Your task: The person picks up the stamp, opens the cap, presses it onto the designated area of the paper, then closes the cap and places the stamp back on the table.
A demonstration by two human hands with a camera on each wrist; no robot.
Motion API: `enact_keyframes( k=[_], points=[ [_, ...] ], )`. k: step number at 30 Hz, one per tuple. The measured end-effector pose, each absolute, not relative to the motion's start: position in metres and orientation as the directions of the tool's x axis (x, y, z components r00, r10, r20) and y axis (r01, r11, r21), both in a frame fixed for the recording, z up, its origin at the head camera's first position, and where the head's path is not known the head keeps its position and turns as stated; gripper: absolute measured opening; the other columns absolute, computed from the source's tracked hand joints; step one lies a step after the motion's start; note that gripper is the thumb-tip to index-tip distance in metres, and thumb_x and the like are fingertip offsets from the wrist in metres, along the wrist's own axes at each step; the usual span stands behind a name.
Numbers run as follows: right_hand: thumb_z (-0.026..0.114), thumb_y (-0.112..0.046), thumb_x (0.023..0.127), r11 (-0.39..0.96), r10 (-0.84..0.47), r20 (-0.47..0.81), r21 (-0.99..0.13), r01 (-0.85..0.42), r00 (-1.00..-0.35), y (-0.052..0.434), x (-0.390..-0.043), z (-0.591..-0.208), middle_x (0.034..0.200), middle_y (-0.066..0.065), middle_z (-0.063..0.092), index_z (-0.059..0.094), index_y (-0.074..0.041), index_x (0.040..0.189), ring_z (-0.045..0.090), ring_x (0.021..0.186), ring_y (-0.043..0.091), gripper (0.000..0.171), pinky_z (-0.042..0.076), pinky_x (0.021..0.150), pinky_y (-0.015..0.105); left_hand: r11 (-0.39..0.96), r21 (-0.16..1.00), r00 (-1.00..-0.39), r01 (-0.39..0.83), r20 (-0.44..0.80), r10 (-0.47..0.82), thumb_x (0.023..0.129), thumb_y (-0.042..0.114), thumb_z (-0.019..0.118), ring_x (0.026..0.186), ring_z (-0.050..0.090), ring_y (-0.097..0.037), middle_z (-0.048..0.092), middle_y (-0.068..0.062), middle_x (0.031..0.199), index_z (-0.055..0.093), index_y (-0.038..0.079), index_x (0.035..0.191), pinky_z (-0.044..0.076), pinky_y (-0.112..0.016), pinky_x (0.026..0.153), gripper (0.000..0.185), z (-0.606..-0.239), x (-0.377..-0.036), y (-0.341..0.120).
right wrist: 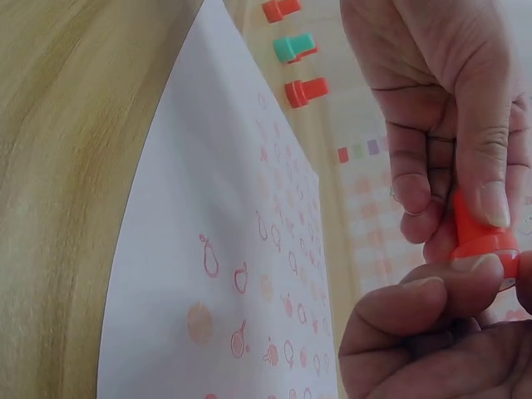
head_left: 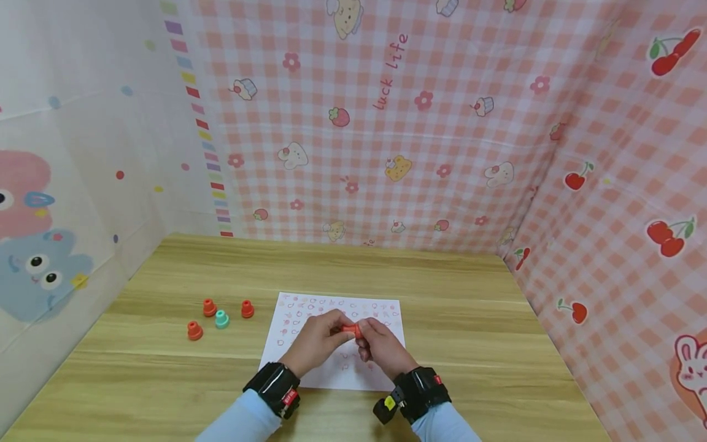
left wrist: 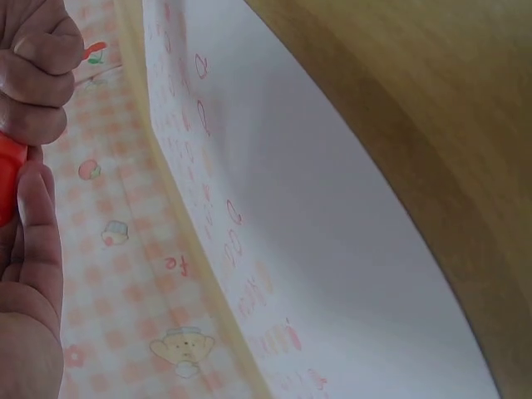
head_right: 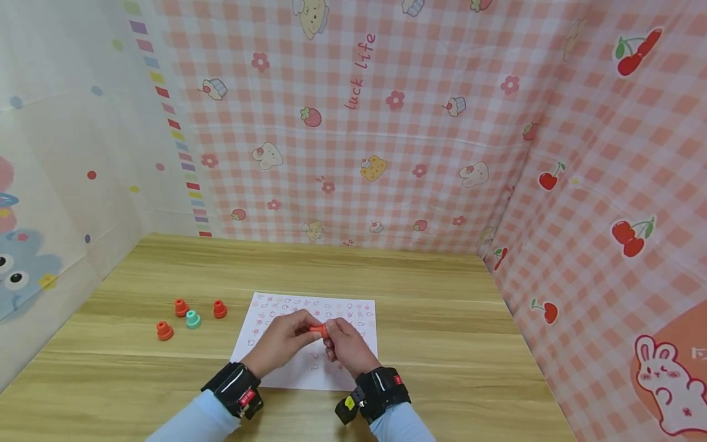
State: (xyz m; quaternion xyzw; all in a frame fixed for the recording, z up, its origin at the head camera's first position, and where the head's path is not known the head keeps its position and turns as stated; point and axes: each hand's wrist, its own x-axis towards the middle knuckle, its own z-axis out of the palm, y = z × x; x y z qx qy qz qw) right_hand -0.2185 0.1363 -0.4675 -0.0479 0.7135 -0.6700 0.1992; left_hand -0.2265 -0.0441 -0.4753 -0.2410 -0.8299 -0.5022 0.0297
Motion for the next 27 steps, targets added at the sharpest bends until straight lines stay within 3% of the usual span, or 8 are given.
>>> enact_keyframes(
  k=[6,9,16,27],
  points=[
    [0.033,-0.028,0.110,-0.015,-0.331,-0.225,-0.970,0.244,-0.916,0.138,-0.219,-0.465,0.084,0.003,0.046,0.050,-0.006,0.104,0.044,0.070,0.014,0.028,0.038,0.066,0.027,0.316,0.895,-0.921,0.316,0.208,0.330,0.092,0.013,0.071,0.081,0.063,-0.010,0.070,0.006,0.091,0.069,0.015,0.099,0.050,-0.028,0.071,0.008,-0.473,-0.230,-0.046],
    [0.035,-0.033,0.109,0.018,-0.322,-0.220,-0.974,0.226,-0.921,0.139,-0.219,-0.464,0.085,0.003,0.045,0.049,-0.006,0.107,0.045,0.071,0.015,0.031,0.038,0.068,0.028,0.308,0.902,-0.930,0.302,0.208,0.302,0.092,0.015,0.072,0.082,0.064,-0.011,0.070,0.006,0.092,0.069,0.015,0.100,0.050,-0.028,0.071,0.009,-0.471,-0.231,-0.048],
    [0.036,-0.035,0.109,0.123,-0.279,-0.204,-0.977,0.176,-0.939,0.141,-0.218,-0.463,0.087,0.003,0.045,0.047,0.000,0.124,0.045,0.073,0.018,0.039,0.038,0.067,0.031,0.404,0.859,-0.943,0.316,0.237,0.234,0.090,0.014,0.073,0.078,0.063,-0.010,0.071,0.006,0.090,0.069,0.016,0.098,0.049,-0.028,0.066,0.008,-0.464,-0.237,-0.061],
    [0.040,-0.037,0.108,0.146,-0.231,-0.201,-0.975,0.170,-0.952,0.142,-0.220,-0.466,0.088,0.005,0.046,0.048,0.001,0.127,0.048,0.074,0.019,0.043,0.041,0.068,0.031,0.605,0.767,-0.977,0.214,0.165,0.135,0.092,0.009,0.071,0.079,0.056,-0.019,0.067,-0.005,0.092,0.068,0.007,0.108,0.049,-0.030,0.070,0.016,-0.455,-0.259,-0.107]
  ],
)
